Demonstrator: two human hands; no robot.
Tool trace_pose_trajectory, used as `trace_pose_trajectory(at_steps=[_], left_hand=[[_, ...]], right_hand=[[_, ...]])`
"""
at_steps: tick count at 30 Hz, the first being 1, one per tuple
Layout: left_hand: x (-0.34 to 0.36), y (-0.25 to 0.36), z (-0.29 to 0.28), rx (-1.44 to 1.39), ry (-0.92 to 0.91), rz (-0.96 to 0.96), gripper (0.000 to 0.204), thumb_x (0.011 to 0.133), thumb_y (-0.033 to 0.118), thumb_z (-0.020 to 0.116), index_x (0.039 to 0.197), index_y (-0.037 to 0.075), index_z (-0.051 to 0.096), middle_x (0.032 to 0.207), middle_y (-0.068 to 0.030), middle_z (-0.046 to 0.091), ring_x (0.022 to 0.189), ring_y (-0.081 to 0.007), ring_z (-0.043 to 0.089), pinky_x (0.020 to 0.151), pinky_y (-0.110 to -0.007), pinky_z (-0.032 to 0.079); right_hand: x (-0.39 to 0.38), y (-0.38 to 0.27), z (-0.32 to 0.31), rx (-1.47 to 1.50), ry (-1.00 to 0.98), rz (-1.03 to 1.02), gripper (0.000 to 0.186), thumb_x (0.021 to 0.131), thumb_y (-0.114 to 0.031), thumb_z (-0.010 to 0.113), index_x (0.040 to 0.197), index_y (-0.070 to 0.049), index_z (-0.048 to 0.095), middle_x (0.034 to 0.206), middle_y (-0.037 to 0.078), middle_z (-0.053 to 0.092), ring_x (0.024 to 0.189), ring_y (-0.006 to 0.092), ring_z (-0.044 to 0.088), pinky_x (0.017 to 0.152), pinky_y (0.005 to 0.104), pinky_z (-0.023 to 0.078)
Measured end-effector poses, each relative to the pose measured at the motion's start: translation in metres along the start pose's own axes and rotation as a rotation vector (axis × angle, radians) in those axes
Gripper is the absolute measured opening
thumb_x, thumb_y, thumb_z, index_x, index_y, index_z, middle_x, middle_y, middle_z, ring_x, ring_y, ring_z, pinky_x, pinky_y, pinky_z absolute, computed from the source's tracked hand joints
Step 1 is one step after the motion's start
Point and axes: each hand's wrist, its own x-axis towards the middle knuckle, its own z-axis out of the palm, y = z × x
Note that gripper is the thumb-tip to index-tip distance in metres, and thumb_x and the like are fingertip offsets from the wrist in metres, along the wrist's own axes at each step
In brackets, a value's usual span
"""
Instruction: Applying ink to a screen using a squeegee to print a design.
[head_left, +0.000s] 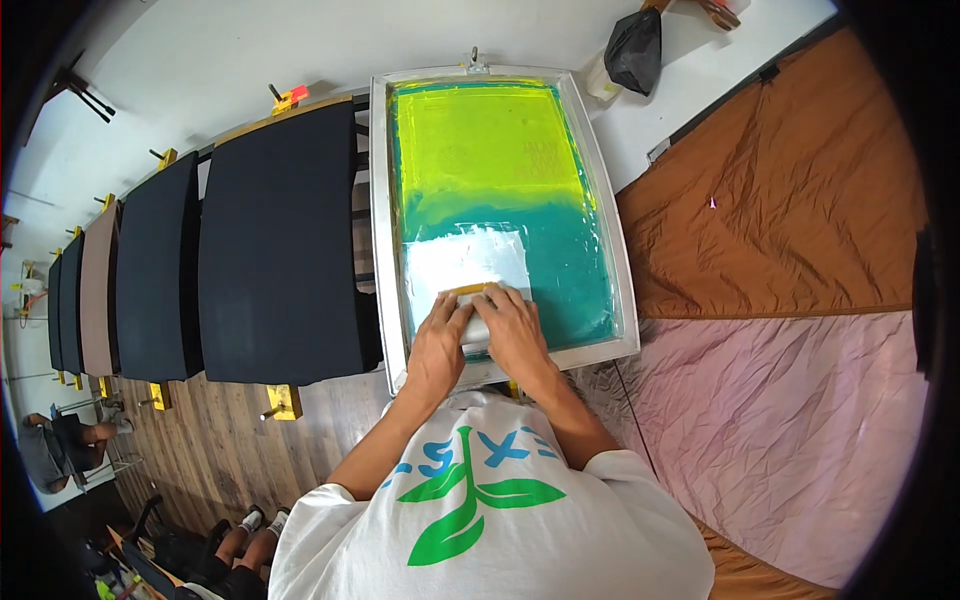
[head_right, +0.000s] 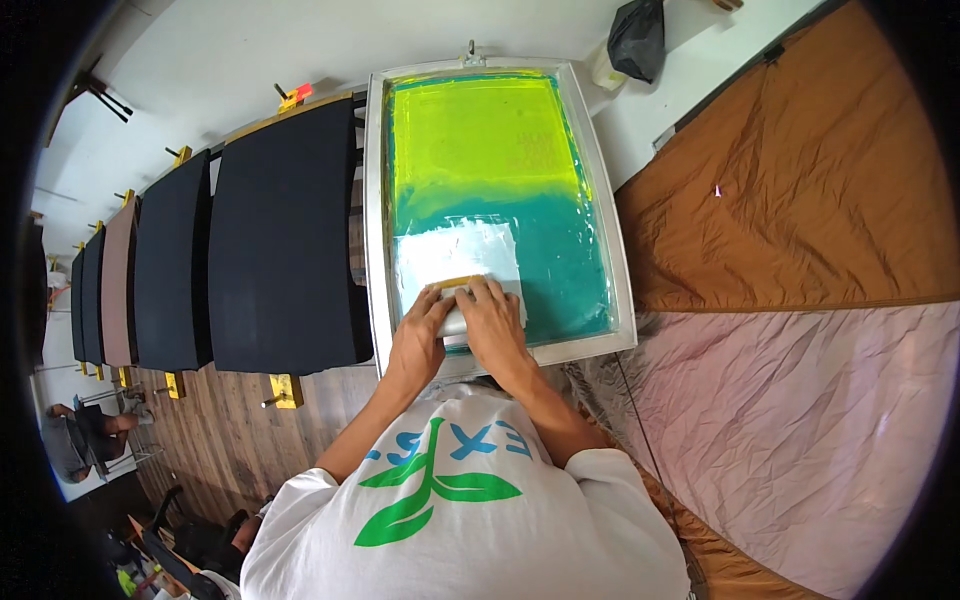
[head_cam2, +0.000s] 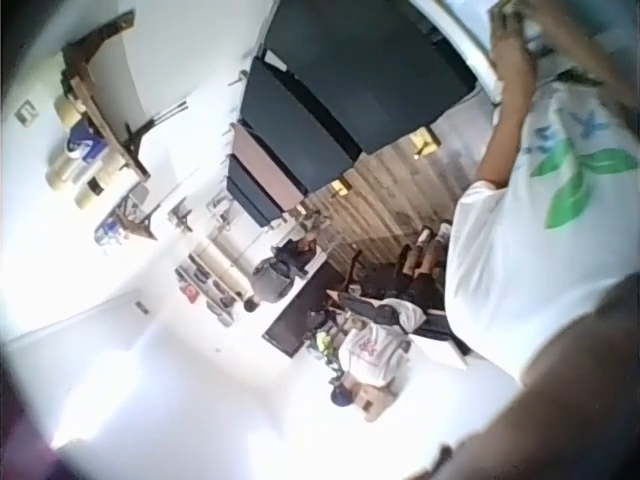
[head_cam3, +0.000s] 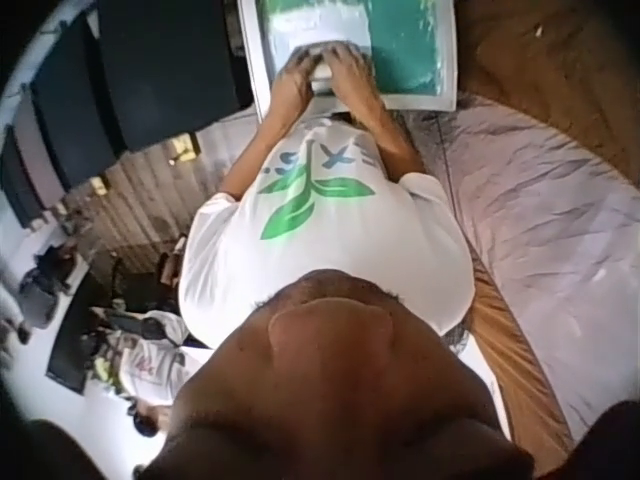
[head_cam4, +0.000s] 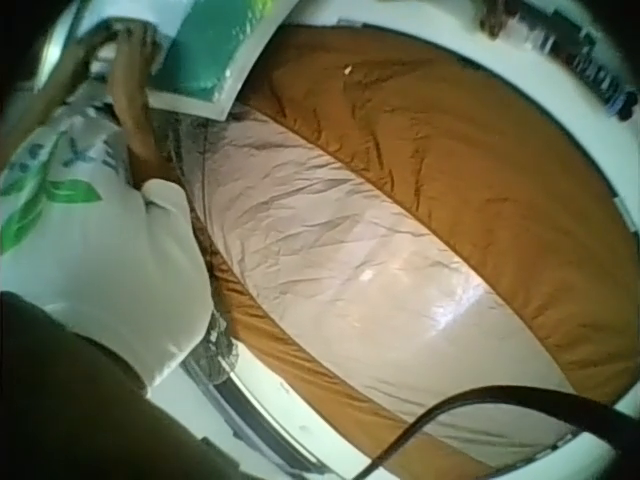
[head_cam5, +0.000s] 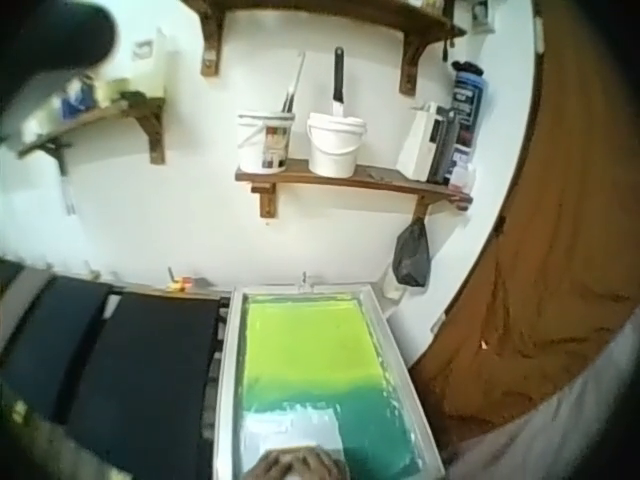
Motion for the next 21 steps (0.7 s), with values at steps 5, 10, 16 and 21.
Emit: trace_pose_trajectory(at_steps=[5, 10, 16, 21], left_hand=[[0.004, -0.006, 0.0, 0.017, 0.023, 0.008, 0.055, 0.071, -0.019, 0.053, 0.123, -0.003, 0.06, 0.131, -0.0317, 0.054, 0.128, -0.0462, 0.049, 0.107, -0.047, 0.043], [0.004, -0.002, -0.003, -0.007, 0.072, 0.016, 0.057, 0.07, -0.021, 0.053, 0.124, -0.004, 0.06, 0.131, -0.0317, 0.054, 0.128, -0.0449, 0.05, 0.107, -0.046, 0.043], [0.003, 0.007, -0.009, -0.158, -0.083, -0.148, 0.059, 0.069, -0.021, 0.051, 0.124, -0.003, 0.061, 0.133, -0.0313, 0.053, 0.13, -0.0443, 0.048, 0.107, -0.047, 0.043], [-0.002, -0.011, 0.004, 0.019, 0.041, 0.029, 0.058, 0.067, -0.022, 0.05, 0.121, -0.003, 0.061, 0.131, -0.0281, 0.056, 0.122, -0.0446, 0.054, 0.104, -0.045, 0.045]], right_hand=[[0.004, -0.001, 0.012, -0.039, 0.15, -0.027, 0.041, 0.079, 0.005, 0.057, 0.119, -0.002, 0.063, 0.123, 0.014, 0.058, 0.119, 0.0326, 0.052, 0.091, 0.0465, 0.045], [0.007, -0.004, 0.003, -0.071, 0.111, -0.039, 0.035, 0.081, 0.002, 0.056, 0.115, -0.002, 0.065, 0.12, 0.014, 0.059, 0.115, 0.0319, 0.054, 0.087, 0.0458, 0.046], [0.003, -0.001, -0.002, -0.029, 0.1, -0.038, 0.03, 0.08, 0.001, 0.059, 0.109, -0.002, 0.066, 0.117, 0.015, 0.061, 0.117, 0.0318, 0.053, 0.086, 0.0456, 0.047], [0.0, 0.0, 0.02, -0.075, 0.264, -0.044, 0.026, 0.079, 0.0, 0.061, 0.105, -0.001, 0.065, 0.114, 0.016, 0.061, 0.119, 0.0322, 0.052, 0.084, 0.0463, 0.047]])
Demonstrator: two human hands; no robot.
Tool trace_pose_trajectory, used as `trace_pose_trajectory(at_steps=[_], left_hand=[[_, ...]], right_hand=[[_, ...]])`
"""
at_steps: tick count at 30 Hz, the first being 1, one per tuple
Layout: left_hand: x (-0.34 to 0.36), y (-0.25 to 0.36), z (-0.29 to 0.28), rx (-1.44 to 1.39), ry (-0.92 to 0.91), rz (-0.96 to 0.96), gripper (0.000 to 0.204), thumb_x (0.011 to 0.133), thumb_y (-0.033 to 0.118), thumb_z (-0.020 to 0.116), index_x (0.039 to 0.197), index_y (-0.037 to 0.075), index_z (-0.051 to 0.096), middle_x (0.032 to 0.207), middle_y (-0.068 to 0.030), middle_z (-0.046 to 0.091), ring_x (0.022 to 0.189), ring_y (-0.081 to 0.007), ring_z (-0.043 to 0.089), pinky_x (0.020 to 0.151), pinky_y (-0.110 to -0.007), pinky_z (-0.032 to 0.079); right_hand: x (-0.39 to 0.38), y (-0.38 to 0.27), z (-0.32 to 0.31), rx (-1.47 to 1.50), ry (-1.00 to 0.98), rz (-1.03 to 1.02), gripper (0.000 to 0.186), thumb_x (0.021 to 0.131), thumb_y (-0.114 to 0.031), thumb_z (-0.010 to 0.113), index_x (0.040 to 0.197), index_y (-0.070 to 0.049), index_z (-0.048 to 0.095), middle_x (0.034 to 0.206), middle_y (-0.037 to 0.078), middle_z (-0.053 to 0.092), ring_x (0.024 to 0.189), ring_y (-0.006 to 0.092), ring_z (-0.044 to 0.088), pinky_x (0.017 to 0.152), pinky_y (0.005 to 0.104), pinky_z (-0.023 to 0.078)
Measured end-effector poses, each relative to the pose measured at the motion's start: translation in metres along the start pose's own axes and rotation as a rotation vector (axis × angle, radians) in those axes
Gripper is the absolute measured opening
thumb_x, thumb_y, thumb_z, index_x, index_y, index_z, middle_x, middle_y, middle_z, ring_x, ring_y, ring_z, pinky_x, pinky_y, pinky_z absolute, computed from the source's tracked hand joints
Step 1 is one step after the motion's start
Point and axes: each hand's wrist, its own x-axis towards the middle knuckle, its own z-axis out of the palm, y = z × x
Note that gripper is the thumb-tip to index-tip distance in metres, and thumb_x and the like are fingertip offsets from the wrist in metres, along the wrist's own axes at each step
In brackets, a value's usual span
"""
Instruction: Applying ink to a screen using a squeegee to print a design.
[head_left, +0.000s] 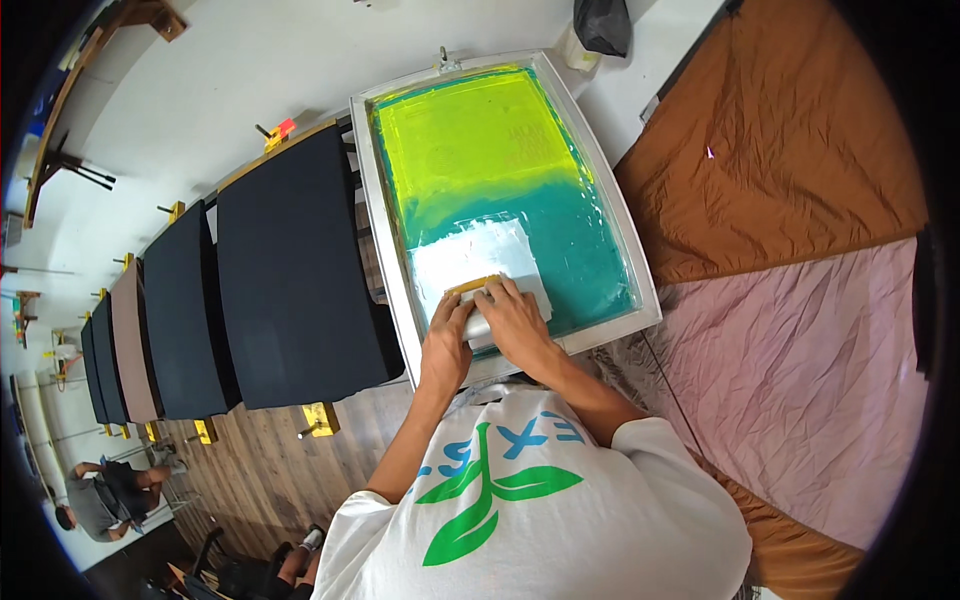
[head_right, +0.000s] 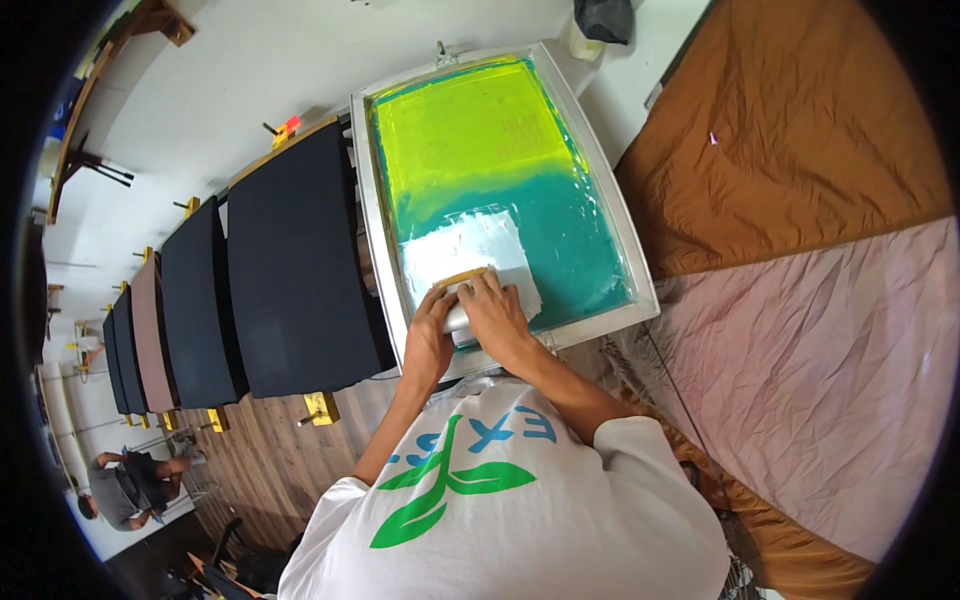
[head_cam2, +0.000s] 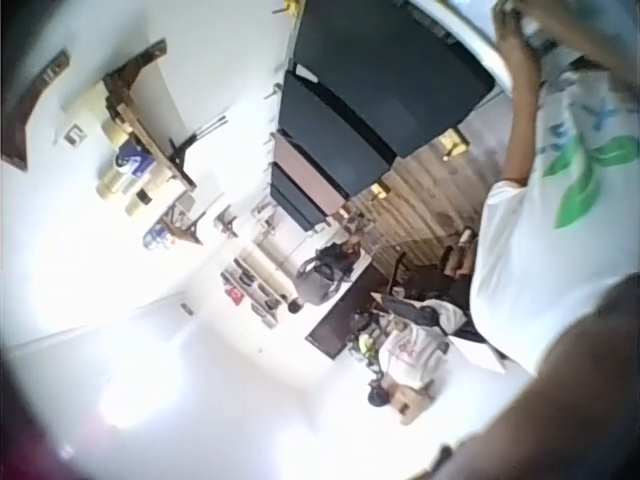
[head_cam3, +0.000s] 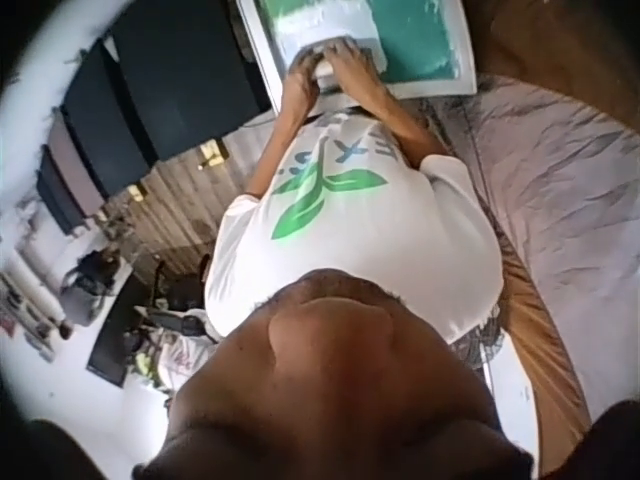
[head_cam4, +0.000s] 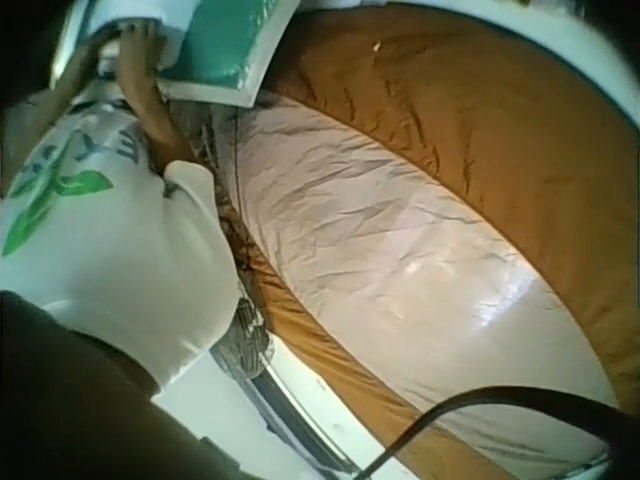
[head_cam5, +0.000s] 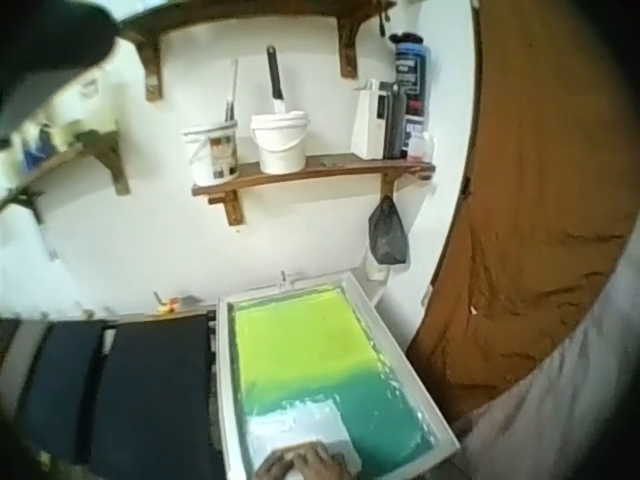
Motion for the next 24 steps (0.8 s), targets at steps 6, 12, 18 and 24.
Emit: trace_pose_trajectory(at_steps=[6, 12, 18, 24], left_hand=[[0.0, 0.002, 0.001, -0.015, 0.024, 0.002, 0.059, 0.066, -0.022, 0.051, 0.121, -0.003, 0.062, 0.13, -0.0287, 0.056, 0.123, -0.0452, 0.053, 0.102, -0.046, 0.047], [-0.004, 0.016, -0.004, -0.107, -0.09, -0.066, 0.058, 0.066, -0.023, 0.049, 0.119, -0.004, 0.061, 0.129, -0.028, 0.057, 0.126, -0.0433, 0.052, 0.103, -0.045, 0.047], [-0.011, 0.008, 0.001, -0.11, -0.127, -0.114, 0.064, 0.065, -0.023, 0.049, 0.125, -0.002, 0.058, 0.135, -0.0272, 0.053, 0.131, -0.0442, 0.047, 0.108, -0.046, 0.042], [-0.013, 0.014, -0.001, -0.035, -0.093, -0.042, 0.064, 0.064, -0.023, 0.049, 0.123, -0.002, 0.059, 0.133, -0.0265, 0.055, 0.126, -0.0444, 0.051, 0.104, -0.046, 0.046]], right_hand=[[0.002, -0.006, -0.013, -0.002, -0.064, 0.016, 0.037, 0.08, 0.002, 0.058, 0.116, -0.001, 0.062, 0.12, 0.016, 0.057, 0.116, 0.0333, 0.053, 0.086, 0.0454, 0.046], [0.005, -0.002, -0.038, 0.051, -0.374, 0.005, 0.037, 0.08, -0.001, 0.06, 0.117, -0.001, 0.062, 0.119, 0.018, 0.057, 0.122, 0.0351, 0.051, 0.086, 0.0465, 0.045], [-0.003, -0.003, -0.034, 0.046, -0.348, 0.002, 0.033, 0.082, -0.005, 0.06, 0.114, -0.002, 0.064, 0.12, 0.018, 0.059, 0.122, 0.0344, 0.05, 0.087, 0.047, 0.045], [-0.015, 0.001, -0.015, 0.007, -0.143, -0.037, 0.027, 0.081, -0.005, 0.061, 0.107, -0.003, 0.066, 0.117, 0.014, 0.06, 0.119, 0.0307, 0.052, 0.085, 0.0483, 0.044]])
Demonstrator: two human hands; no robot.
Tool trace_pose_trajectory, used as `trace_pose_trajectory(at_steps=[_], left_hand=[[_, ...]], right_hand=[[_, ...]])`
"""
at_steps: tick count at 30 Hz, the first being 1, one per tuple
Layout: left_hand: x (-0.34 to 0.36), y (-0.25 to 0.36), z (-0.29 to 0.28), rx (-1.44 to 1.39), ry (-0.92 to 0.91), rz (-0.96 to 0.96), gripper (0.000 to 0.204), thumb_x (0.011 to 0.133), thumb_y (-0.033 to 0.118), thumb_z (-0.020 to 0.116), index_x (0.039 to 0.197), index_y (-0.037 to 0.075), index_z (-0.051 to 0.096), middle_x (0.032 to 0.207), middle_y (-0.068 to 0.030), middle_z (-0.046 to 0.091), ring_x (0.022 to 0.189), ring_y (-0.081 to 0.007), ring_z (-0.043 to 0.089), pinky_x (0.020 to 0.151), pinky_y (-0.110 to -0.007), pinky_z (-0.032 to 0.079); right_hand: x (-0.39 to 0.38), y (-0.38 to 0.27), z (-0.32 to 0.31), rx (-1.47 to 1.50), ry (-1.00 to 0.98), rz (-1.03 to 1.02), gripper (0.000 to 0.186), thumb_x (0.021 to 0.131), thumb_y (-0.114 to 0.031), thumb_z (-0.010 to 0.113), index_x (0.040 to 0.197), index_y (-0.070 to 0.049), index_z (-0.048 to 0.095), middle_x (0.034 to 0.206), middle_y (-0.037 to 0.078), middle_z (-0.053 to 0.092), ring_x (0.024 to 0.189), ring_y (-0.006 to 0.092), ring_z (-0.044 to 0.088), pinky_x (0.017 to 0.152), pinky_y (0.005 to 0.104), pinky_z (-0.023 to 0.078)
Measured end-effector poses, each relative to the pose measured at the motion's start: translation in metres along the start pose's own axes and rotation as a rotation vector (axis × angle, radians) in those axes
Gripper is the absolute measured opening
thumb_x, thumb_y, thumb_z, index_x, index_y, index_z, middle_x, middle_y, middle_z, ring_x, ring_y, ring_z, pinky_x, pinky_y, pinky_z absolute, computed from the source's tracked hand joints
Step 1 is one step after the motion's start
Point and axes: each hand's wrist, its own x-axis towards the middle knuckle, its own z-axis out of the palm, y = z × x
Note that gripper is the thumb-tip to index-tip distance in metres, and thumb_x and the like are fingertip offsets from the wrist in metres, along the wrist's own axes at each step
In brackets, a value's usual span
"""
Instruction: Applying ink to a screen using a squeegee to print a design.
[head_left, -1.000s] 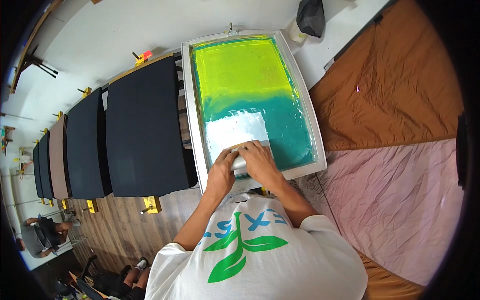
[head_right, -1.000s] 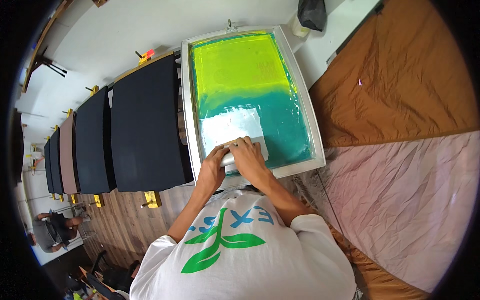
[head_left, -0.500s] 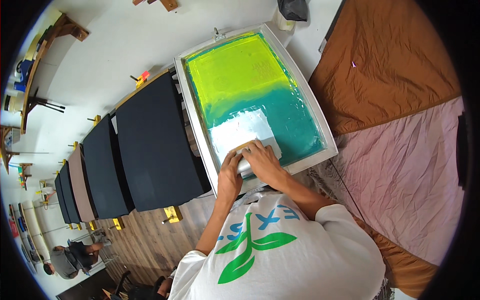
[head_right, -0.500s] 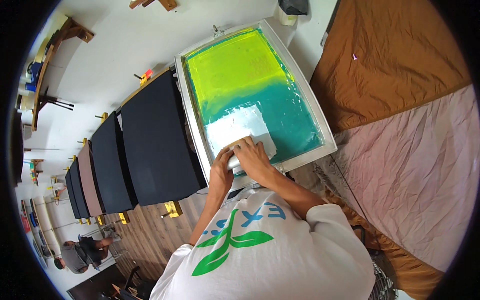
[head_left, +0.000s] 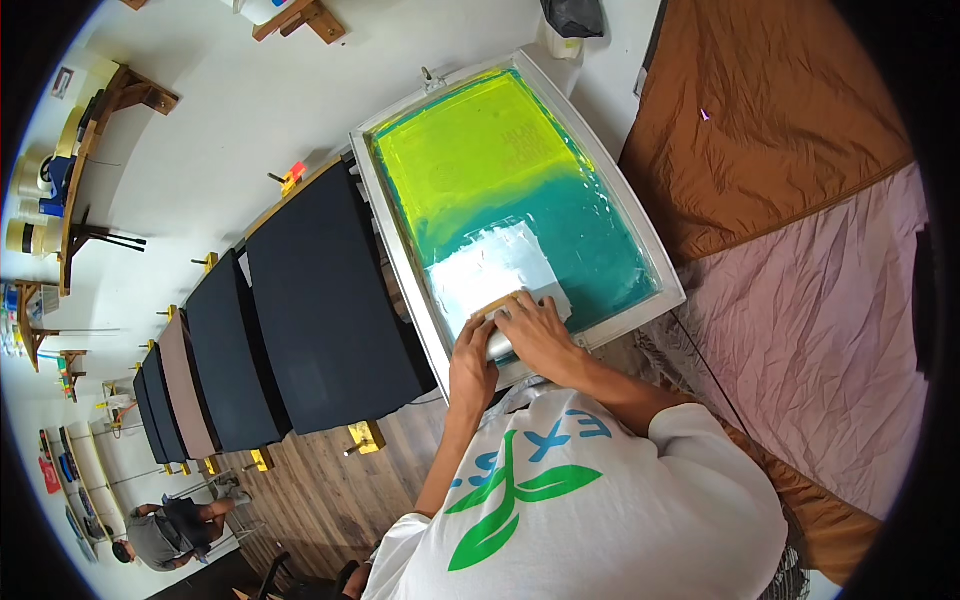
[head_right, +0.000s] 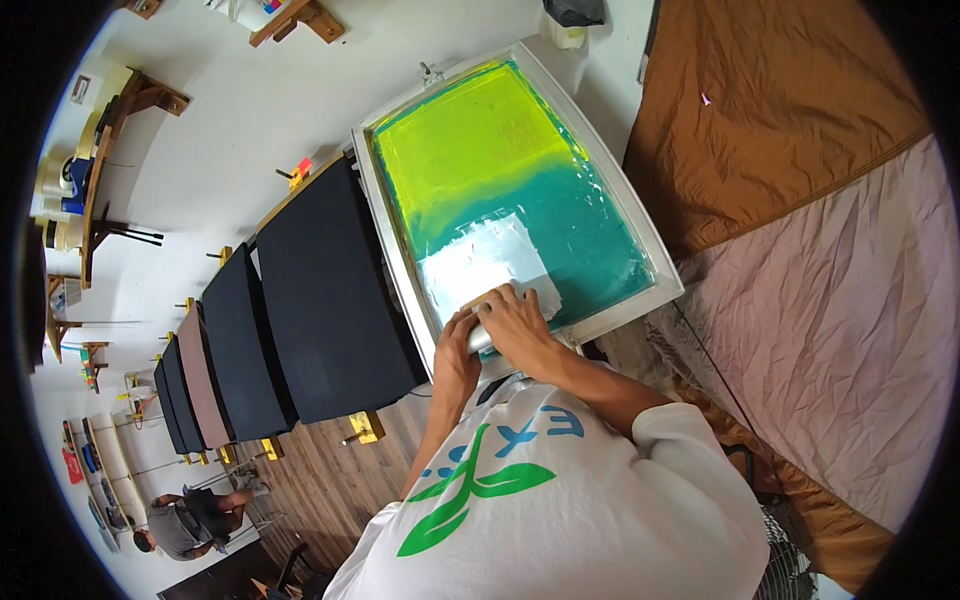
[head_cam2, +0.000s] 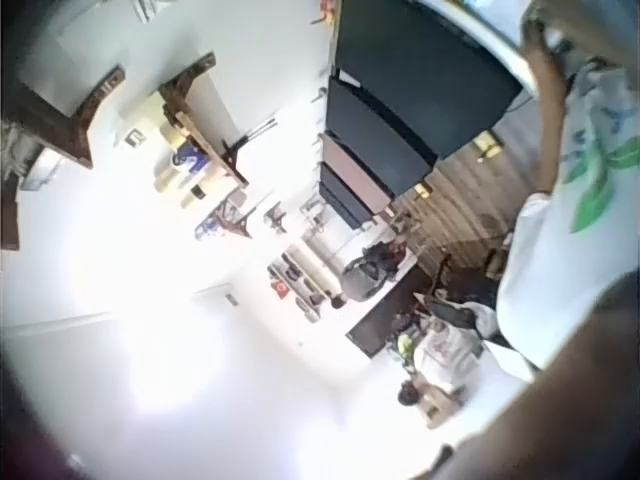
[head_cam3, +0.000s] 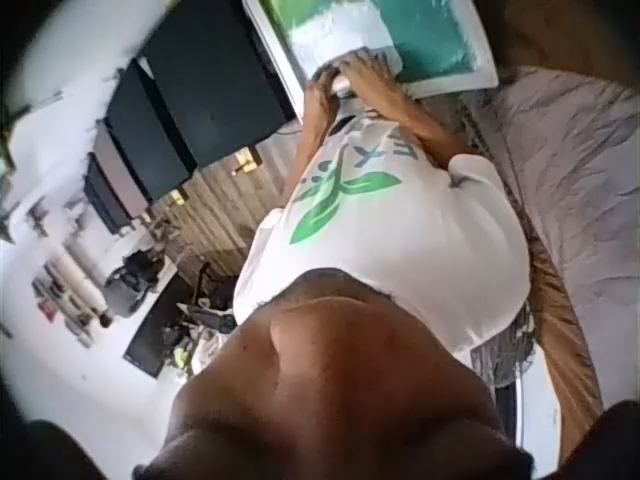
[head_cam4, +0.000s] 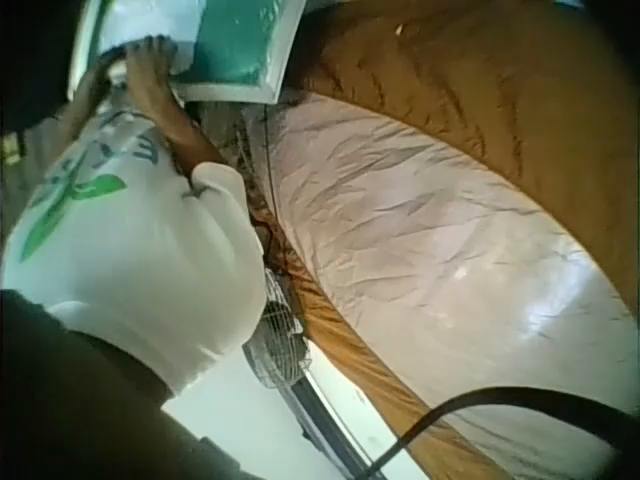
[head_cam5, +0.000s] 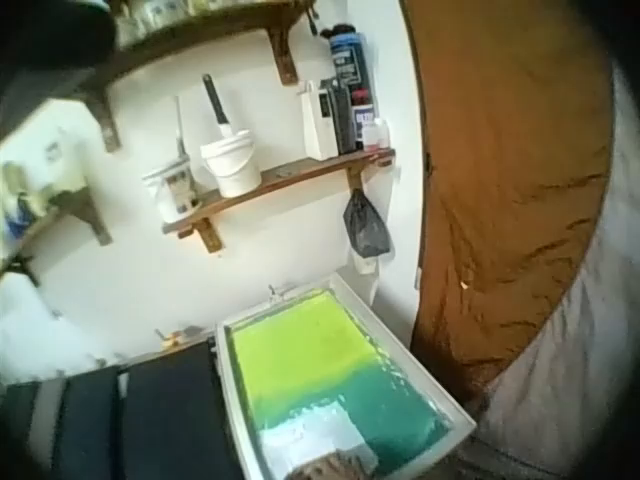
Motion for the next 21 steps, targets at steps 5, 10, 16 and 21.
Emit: trace_pose_trajectory(at_steps=[5, 10, 16, 21], left_hand=[[-0.001, 0.004, -0.001, -0.042, 0.033, 0.01, 0.064, 0.063, -0.022, 0.049, 0.123, -0.002, 0.059, 0.131, -0.0274, 0.055, 0.124, -0.0447, 0.052, 0.103, -0.046, 0.046], [-0.002, 0.009, -0.001, -0.017, 0.038, 0.011, 0.063, 0.063, -0.022, 0.05, 0.122, -0.003, 0.059, 0.13, -0.0281, 0.056, 0.123, -0.0454, 0.053, 0.103, -0.047, 0.045], [-0.013, 0.007, 0.002, 0.005, 0.01, -0.015, 0.062, 0.063, -0.022, 0.05, 0.121, -0.003, 0.06, 0.131, -0.0279, 0.055, 0.125, -0.0448, 0.051, 0.106, -0.048, 0.042], [-0.011, 0.012, 0.002, -0.036, 0.059, -0.025, 0.062, 0.063, -0.023, 0.049, 0.12, -0.003, 0.061, 0.129, -0.028, 0.057, 0.125, -0.0445, 0.052, 0.106, -0.047, 0.043]], right_hand=[[0.0, -0.002, -0.01, 0.015, -0.01, -0.01, 0.025, 0.08, -0.005, 0.062, 0.105, -0.003, 0.066, 0.115, 0.015, 0.06, 0.118, 0.0307, 0.052, 0.084, 0.0483, 0.044], [-0.002, -0.001, -0.014, 0.04, -0.041, -0.014, 0.025, 0.079, -0.004, 0.062, 0.104, -0.003, 0.065, 0.115, 0.015, 0.059, 0.117, 0.0311, 0.052, 0.085, 0.048, 0.044], [-0.005, -0.006, -0.004, -0.018, -0.058, -0.008, 0.028, 0.076, -0.006, 0.067, 0.104, -0.005, 0.068, 0.11, 0.01, 0.062, 0.114, 0.0279, 0.054, 0.087, 0.0469, 0.043], [-0.007, -0.005, 0.003, -0.086, -0.008, 0.0, 0.021, 0.085, -0.012, 0.059, 0.102, -0.006, 0.068, 0.106, 0.009, 0.063, 0.113, 0.0268, 0.054, 0.084, 0.0459, 0.046]])
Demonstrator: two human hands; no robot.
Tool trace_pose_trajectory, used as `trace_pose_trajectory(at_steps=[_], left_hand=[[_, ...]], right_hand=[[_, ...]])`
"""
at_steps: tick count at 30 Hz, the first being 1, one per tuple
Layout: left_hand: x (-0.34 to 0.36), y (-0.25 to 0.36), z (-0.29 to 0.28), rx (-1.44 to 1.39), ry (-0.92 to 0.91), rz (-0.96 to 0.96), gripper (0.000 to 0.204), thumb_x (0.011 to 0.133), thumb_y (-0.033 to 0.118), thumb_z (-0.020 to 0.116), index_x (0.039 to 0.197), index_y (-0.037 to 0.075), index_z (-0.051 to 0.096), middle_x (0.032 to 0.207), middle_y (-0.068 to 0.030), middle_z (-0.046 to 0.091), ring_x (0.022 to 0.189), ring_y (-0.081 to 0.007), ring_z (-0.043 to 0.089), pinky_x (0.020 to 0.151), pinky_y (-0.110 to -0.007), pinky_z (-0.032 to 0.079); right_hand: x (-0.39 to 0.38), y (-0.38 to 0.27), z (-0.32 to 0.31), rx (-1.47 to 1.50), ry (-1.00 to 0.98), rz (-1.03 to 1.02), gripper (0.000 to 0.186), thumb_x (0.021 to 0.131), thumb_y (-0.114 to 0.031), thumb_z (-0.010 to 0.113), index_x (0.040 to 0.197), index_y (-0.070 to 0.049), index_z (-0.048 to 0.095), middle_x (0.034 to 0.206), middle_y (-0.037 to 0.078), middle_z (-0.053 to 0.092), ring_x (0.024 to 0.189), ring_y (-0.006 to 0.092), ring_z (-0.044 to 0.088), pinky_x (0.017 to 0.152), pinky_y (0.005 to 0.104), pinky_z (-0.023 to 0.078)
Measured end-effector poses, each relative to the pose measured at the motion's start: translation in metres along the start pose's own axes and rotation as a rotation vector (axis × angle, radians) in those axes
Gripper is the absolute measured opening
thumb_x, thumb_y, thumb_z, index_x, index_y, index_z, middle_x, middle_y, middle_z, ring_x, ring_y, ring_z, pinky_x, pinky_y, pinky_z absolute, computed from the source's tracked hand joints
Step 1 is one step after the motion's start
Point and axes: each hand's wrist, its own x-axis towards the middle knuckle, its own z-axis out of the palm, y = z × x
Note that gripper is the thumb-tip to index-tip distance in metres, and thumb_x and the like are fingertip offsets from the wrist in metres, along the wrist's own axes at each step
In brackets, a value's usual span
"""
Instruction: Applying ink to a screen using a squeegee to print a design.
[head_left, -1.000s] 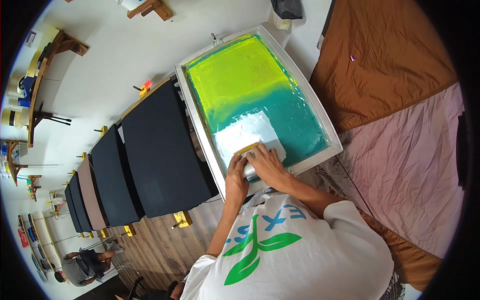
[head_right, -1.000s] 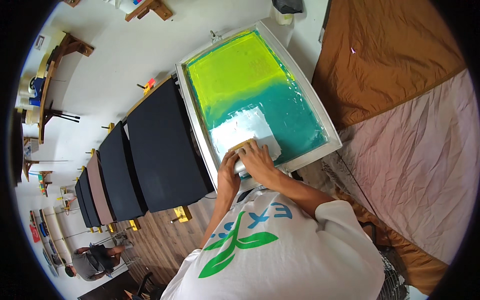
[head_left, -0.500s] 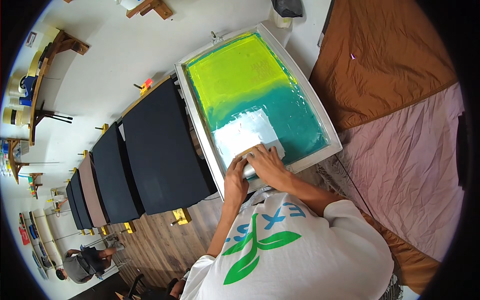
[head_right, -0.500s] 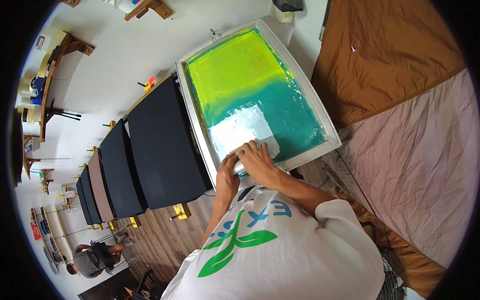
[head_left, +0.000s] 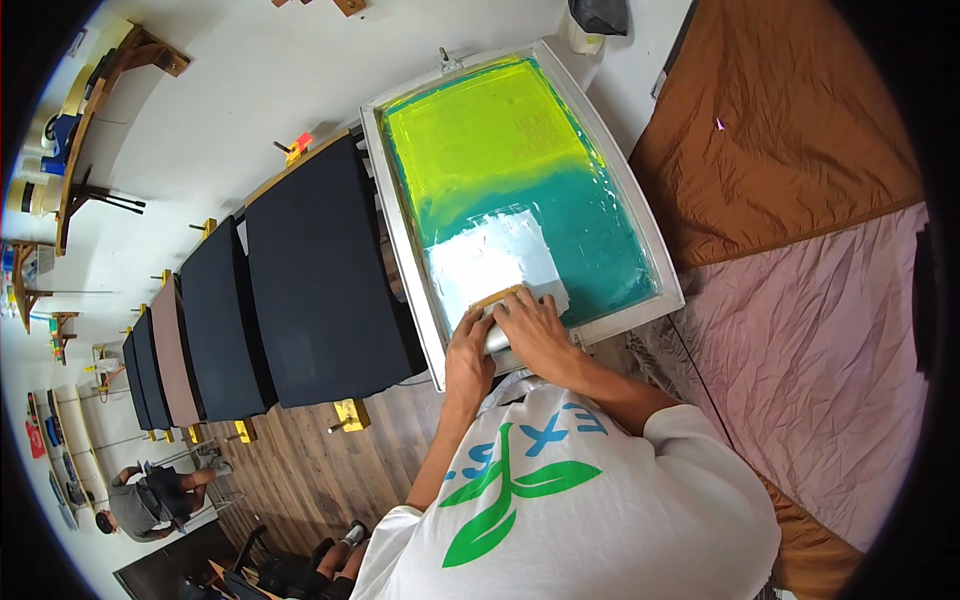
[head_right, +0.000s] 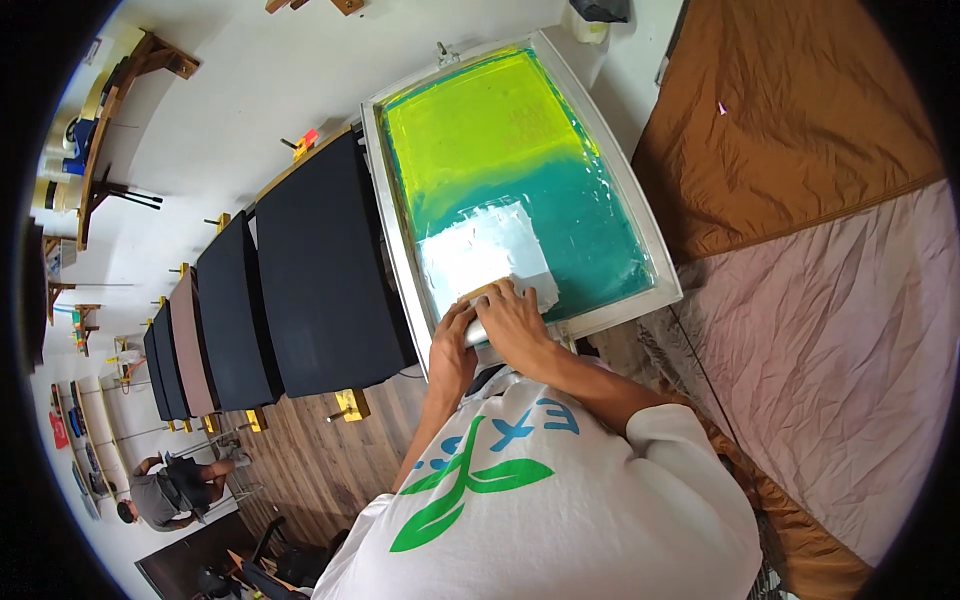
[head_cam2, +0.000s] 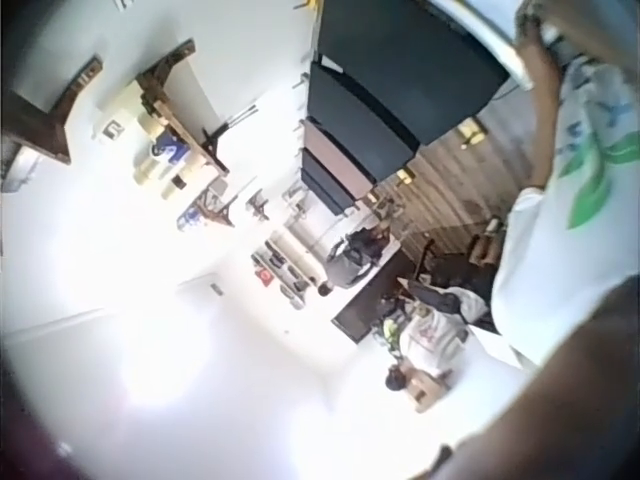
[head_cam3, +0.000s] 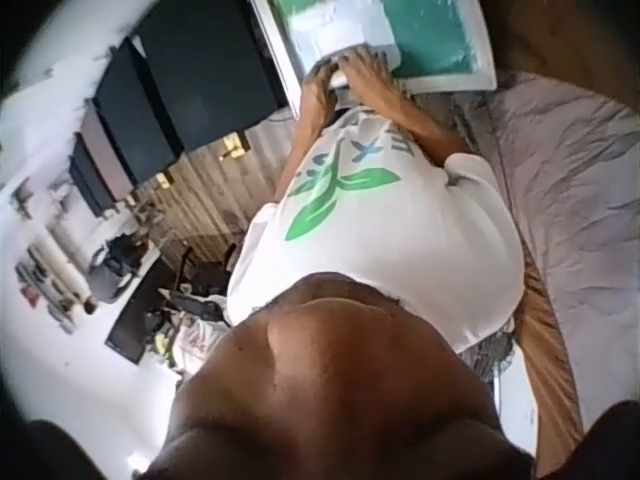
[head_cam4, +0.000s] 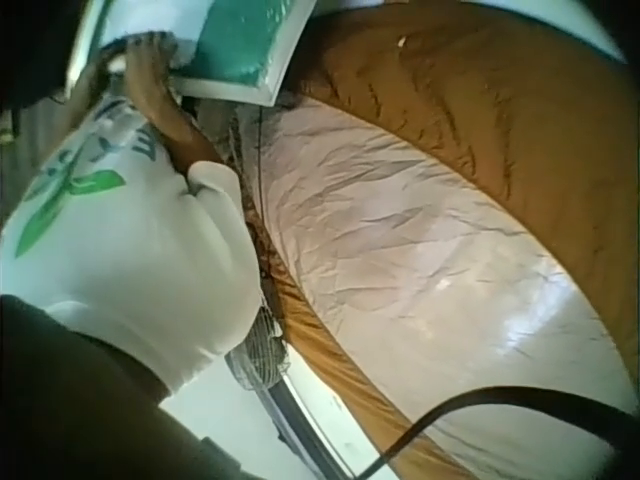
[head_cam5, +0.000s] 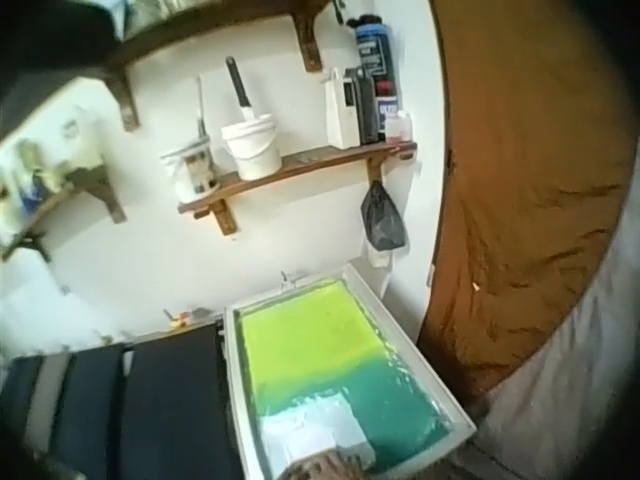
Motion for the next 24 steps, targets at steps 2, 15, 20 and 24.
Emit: trace_pose_trajectory(at_steps=[2, 15, 20, 24], left_hand=[[-0.001, 0.003, -0.002, -0.03, -0.029, -0.025, 0.061, 0.063, -0.023, 0.049, 0.12, -0.003, 0.062, 0.128, -0.028, 0.058, 0.125, -0.0443, 0.052, 0.105, -0.047, 0.044], [-0.011, 0.001, 0.001, 0.026, -0.022, -0.016, 0.059, 0.066, -0.02, 0.052, 0.121, -0.002, 0.061, 0.128, -0.0267, 0.058, 0.122, -0.0444, 0.054, 0.103, -0.048, 0.045], [-0.01, 0.001, -0.003, 0.067, -0.03, 0.02, 0.06, 0.065, -0.021, 0.051, 0.121, -0.002, 0.062, 0.129, -0.0256, 0.058, 0.121, -0.0435, 0.055, 0.103, -0.045, 0.046], [-0.008, 0.013, -0.009, 0.113, 0.001, 0.062, 0.061, 0.065, -0.022, 0.05, 0.12, -0.001, 0.063, 0.129, -0.0238, 0.059, 0.119, -0.0427, 0.057, 0.101, -0.043, 0.048]], right_hand=[[0.0, -0.002, -0.009, 0.015, 0.02, -0.005, 0.02, 0.084, -0.012, 0.059, 0.101, -0.006, 0.068, 0.106, 0.009, 0.063, 0.113, 0.0268, 0.054, 0.083, 0.0458, 0.046], [-0.005, -0.004, -0.017, 0.084, -0.08, -0.02, 0.019, 0.082, -0.009, 0.06, 0.098, -0.005, 0.069, 0.108, 0.01, 0.062, 0.112, 0.0269, 0.054, 0.082, 0.0432, 0.047], [-0.008, -0.003, -0.015, 0.109, -0.054, -0.019, 0.029, 0.076, -0.003, 0.065, 0.105, -0.002, 0.064, 0.114, 0.013, 0.058, 0.115, 0.0299, 0.052, 0.083, 0.0441, 0.049], [-0.014, -0.007, -0.025, 0.077, -0.012, 0.007, 0.03, 0.076, -0.002, 0.064, 0.106, -0.003, 0.064, 0.113, 0.013, 0.058, 0.114, 0.0302, 0.053, 0.083, 0.0436, 0.049]])
